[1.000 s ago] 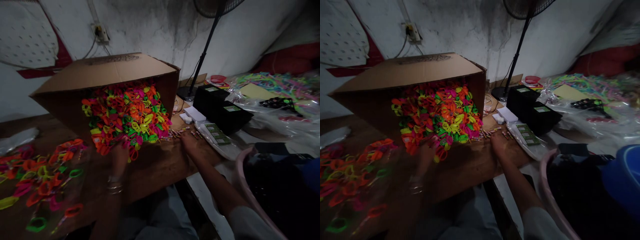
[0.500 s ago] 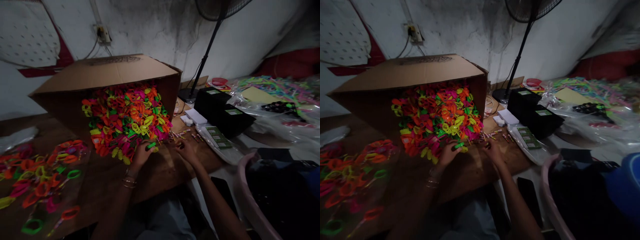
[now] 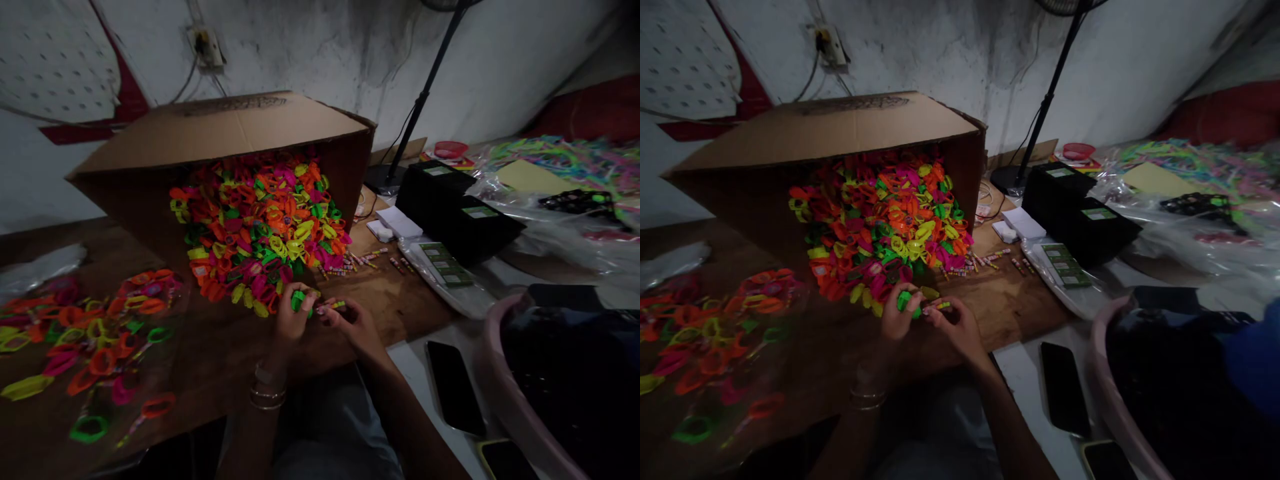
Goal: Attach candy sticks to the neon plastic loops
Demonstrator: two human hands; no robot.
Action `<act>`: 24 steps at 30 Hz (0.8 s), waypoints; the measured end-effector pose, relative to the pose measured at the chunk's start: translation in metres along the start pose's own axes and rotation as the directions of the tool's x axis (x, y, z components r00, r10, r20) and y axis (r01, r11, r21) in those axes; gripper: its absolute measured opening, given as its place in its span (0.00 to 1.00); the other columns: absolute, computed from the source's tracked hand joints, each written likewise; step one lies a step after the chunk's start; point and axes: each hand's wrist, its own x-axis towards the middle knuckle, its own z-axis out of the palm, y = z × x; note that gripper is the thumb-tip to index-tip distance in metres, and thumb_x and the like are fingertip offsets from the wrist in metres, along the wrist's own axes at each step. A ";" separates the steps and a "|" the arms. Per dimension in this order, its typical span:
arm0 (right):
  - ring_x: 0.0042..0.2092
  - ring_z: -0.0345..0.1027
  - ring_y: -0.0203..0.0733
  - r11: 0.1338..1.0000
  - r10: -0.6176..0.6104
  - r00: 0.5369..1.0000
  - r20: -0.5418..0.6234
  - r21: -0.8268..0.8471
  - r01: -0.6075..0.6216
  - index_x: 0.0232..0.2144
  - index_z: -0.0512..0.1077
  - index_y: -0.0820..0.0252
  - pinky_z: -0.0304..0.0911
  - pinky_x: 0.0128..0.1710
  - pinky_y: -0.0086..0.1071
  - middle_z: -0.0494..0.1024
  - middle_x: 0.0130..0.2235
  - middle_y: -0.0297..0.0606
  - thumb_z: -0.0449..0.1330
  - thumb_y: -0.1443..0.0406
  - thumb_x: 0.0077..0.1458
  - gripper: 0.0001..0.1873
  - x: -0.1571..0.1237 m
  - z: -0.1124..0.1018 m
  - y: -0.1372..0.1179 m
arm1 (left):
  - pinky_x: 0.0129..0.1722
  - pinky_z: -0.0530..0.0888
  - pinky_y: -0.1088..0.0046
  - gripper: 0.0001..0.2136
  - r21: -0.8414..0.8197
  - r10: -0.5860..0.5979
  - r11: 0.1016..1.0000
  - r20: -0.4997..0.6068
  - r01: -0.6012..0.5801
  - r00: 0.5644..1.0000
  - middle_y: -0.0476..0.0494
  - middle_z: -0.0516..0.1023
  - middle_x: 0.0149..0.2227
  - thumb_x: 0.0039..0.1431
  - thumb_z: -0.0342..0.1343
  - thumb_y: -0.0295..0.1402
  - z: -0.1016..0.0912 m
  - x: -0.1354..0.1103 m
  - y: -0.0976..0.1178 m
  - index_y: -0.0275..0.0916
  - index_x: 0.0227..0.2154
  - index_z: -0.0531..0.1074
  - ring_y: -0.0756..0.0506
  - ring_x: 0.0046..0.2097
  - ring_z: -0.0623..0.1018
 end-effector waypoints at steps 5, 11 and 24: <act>0.27 0.67 0.34 1.000 0.009 0.999 0.035 -0.013 -0.009 0.30 0.74 0.58 0.64 0.28 0.27 0.76 0.27 0.32 0.70 0.54 0.42 0.17 -0.005 -0.014 -0.029 | 0.34 0.70 0.73 0.13 0.075 -0.008 0.997 0.206 -0.008 0.978 0.48 0.75 0.31 0.44 0.63 0.38 -0.009 -0.009 0.016 0.39 0.31 0.67 0.48 0.33 0.74; 0.31 0.72 0.38 0.998 0.059 0.987 0.152 0.010 -0.061 0.31 0.74 0.58 0.66 0.32 0.29 0.79 0.31 0.34 0.70 0.54 0.43 0.17 -0.007 -0.017 -0.040 | 0.35 0.70 0.72 0.18 0.122 -0.085 0.992 0.367 0.043 0.926 0.47 0.78 0.32 0.39 0.65 0.41 -0.015 -0.012 0.032 0.38 0.34 0.74 0.45 0.35 0.75; 0.36 0.73 0.40 0.997 -0.002 0.991 0.133 -0.078 0.012 0.34 0.75 0.58 0.68 0.38 0.30 0.79 0.34 0.36 0.69 0.54 0.47 0.17 -0.010 -0.027 -0.025 | 0.30 0.63 0.76 0.17 0.178 -0.191 0.976 0.406 0.128 0.894 0.52 0.70 0.27 0.42 0.65 0.42 -0.009 -0.017 0.038 0.36 0.32 0.71 0.50 0.31 0.68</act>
